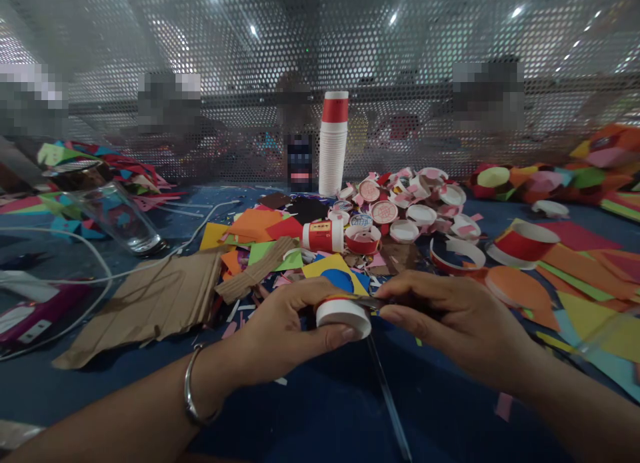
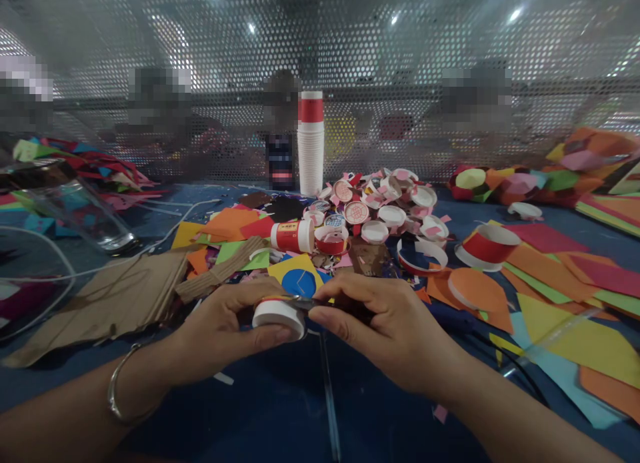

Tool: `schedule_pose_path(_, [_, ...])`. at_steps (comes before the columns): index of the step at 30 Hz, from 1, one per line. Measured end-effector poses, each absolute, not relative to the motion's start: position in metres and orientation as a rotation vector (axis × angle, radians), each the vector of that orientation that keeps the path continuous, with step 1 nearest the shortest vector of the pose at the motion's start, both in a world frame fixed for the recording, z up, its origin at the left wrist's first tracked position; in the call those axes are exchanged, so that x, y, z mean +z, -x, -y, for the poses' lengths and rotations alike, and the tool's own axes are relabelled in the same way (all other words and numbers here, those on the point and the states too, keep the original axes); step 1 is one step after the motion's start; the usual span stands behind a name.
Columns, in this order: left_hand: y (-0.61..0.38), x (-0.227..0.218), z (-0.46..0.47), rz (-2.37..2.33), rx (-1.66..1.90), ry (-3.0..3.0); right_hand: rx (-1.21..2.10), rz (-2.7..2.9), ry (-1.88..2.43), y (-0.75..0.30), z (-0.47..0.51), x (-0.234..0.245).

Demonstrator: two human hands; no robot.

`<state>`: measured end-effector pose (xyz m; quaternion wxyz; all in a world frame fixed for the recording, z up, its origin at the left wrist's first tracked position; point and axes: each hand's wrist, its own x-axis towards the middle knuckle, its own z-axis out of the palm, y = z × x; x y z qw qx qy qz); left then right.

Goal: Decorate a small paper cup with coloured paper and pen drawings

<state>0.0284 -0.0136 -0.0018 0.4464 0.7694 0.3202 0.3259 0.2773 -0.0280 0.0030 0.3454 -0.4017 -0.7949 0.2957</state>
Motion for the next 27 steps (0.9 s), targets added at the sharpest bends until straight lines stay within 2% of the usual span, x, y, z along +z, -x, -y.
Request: schedule_pose_path(27, [-0.0299, -0.0013, 0.0135, -0.773, 0.797, -1.869, 0.738, 2.048, 1.026, -0.2763, 0.0285, 0.0028])
